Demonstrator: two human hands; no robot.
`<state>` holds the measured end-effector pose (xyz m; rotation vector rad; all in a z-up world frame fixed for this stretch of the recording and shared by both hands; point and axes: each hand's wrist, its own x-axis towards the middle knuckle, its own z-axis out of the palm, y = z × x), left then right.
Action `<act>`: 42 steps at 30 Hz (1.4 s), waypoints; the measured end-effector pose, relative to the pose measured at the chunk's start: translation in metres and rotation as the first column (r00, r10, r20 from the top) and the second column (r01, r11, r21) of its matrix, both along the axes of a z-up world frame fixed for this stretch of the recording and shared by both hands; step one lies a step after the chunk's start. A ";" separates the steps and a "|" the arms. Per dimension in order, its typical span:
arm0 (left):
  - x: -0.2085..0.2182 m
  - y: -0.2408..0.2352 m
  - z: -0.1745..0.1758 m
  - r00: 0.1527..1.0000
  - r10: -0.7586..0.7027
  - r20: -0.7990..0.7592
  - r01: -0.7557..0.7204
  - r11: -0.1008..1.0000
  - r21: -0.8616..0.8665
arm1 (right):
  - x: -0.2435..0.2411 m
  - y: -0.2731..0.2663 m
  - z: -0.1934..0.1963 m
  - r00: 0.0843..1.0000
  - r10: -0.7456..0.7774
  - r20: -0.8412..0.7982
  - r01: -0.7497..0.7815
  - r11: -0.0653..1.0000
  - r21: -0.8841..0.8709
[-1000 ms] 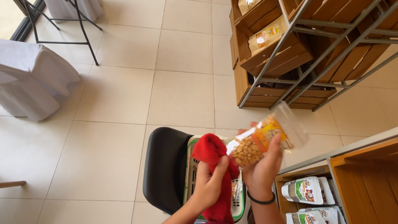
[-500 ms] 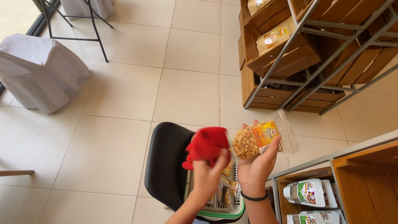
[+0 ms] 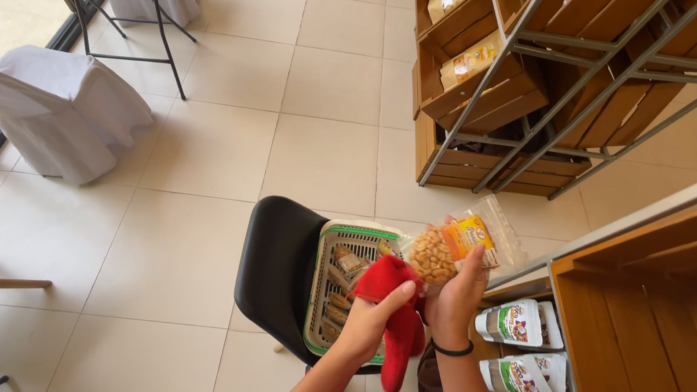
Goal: The person takes packaged food items from a shelf, wipes them with a red cloth, and places them into a basket.
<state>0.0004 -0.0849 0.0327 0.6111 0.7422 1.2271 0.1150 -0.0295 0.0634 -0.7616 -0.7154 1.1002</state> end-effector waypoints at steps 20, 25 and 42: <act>0.008 -0.044 0.008 0.976 0.213 0.035 -0.209 0.973 -0.096 | 0.045 -0.009 -0.021 0.939 0.330 -0.095 -0.317 0.940 0.128; 0.000 -0.048 0.064 0.752 0.286 -0.594 0.022 0.890 0.456 | 0.029 -0.017 -0.008 0.869 0.404 -0.285 -0.389 0.915 0.111; 0.015 0.040 -0.061 0.854 -0.009 -0.520 0.017 1.000 0.011 | 0.010 -0.035 -0.067 0.883 -0.067 0.464 0.027 0.995 0.091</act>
